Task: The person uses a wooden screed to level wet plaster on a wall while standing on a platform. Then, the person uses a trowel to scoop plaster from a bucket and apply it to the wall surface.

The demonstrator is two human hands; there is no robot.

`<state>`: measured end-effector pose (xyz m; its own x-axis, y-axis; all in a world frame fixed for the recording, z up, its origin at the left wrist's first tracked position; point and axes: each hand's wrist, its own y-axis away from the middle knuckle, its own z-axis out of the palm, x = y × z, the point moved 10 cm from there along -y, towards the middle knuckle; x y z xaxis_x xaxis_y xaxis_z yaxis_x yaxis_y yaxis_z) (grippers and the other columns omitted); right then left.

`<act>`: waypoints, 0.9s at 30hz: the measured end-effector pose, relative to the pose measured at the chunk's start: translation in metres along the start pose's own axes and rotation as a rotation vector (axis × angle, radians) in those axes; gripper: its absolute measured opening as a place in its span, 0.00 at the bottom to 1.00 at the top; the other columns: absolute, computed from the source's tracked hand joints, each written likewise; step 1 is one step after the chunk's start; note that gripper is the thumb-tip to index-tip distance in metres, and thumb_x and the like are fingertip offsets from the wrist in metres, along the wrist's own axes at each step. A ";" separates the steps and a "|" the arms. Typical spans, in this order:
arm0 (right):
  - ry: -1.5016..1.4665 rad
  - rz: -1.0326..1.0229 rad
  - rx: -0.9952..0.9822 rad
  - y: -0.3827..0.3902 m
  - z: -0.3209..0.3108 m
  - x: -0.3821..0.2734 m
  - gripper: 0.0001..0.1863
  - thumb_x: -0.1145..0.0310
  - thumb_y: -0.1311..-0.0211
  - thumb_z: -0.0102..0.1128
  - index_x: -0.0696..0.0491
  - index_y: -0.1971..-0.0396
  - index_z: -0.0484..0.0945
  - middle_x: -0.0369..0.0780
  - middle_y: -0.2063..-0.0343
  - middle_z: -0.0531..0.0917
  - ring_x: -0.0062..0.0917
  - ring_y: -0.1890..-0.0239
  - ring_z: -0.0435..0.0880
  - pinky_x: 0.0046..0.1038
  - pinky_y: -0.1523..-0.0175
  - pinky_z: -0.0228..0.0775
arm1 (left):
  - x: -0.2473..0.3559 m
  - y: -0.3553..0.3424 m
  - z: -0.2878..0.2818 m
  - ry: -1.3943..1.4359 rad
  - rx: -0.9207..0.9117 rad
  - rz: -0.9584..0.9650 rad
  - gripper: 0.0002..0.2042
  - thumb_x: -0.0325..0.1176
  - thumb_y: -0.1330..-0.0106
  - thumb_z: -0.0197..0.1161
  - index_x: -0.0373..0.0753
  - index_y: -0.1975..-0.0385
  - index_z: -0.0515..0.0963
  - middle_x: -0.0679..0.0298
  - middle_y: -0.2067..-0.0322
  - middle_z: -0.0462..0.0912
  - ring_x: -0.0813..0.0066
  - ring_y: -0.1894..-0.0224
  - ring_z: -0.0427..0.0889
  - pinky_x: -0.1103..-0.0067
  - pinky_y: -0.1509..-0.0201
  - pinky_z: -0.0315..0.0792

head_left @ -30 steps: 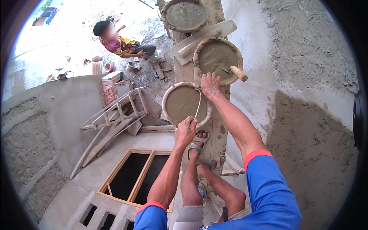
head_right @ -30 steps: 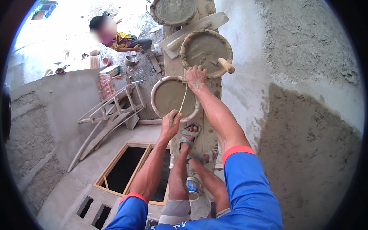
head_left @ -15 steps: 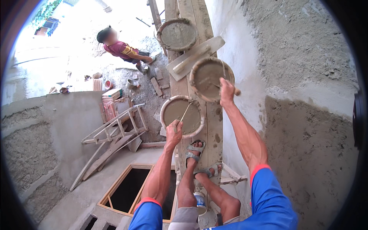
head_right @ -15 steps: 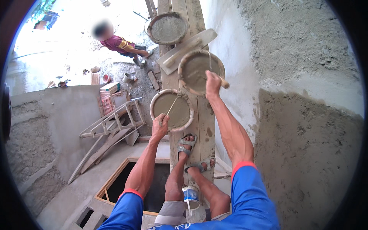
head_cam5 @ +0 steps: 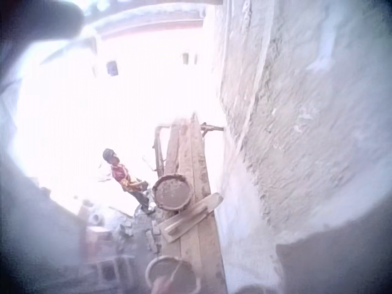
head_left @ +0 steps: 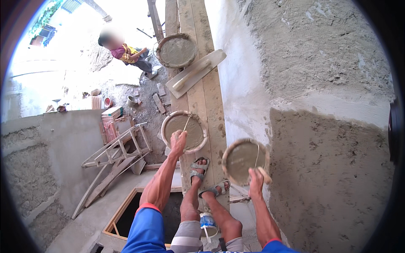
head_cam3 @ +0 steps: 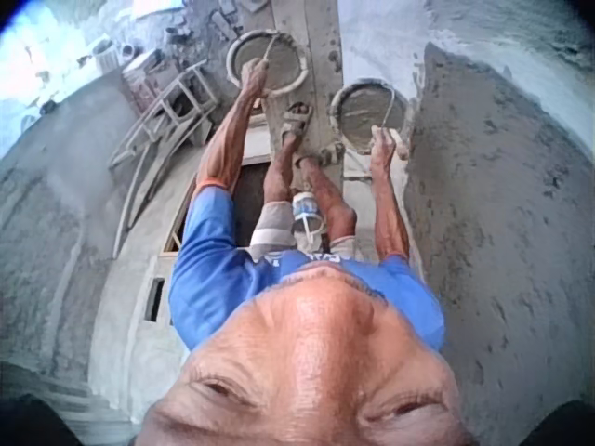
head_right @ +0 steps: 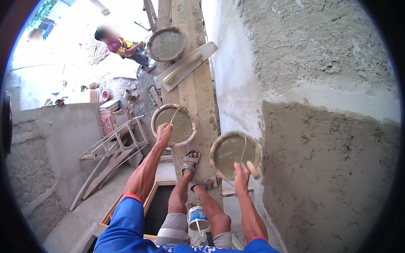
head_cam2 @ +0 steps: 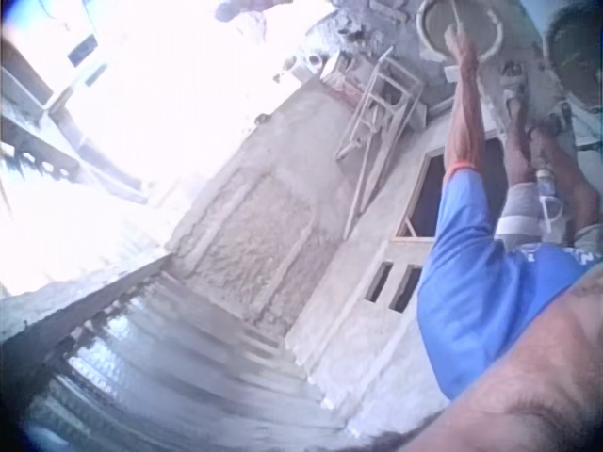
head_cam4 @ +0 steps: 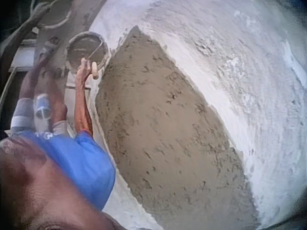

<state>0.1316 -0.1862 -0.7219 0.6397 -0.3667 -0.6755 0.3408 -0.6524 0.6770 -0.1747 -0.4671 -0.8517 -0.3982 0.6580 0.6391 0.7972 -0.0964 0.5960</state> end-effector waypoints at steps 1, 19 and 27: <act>0.055 -0.012 0.019 0.010 -0.014 0.010 0.11 0.63 0.43 0.55 0.45 0.82 0.65 0.26 0.87 0.61 0.09 0.86 0.59 0.17 0.84 0.51 | 0.009 -0.007 0.003 -0.014 -0.002 0.012 0.16 0.39 0.46 0.54 0.29 0.75 0.76 0.45 0.77 0.77 0.55 0.71 0.77 0.65 0.64 0.67; 0.041 0.110 -0.096 0.045 -0.010 0.129 0.14 0.64 0.46 0.56 0.49 0.85 0.64 0.28 0.83 0.62 0.14 0.79 0.57 0.23 0.75 0.51 | 0.086 -0.097 0.055 0.399 0.059 -0.109 0.11 0.37 0.46 0.59 0.35 0.80 0.71 0.64 0.86 0.68 0.73 0.87 0.65 0.74 0.82 0.60; -0.093 0.014 -0.147 -0.005 0.077 0.123 0.11 0.65 0.46 0.57 0.48 0.83 0.67 0.27 0.84 0.62 0.11 0.82 0.59 0.20 0.78 0.52 | 0.097 -0.100 0.078 0.784 -0.199 -0.153 0.09 0.36 0.43 0.59 0.40 0.69 0.69 0.70 0.83 0.68 0.80 0.86 0.67 0.77 0.81 0.65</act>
<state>0.1556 -0.2786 -0.8307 0.5809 -0.4395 -0.6851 0.4336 -0.5452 0.7174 -0.2581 -0.3353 -0.8874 -0.7559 -0.0306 0.6540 0.6425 -0.2266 0.7320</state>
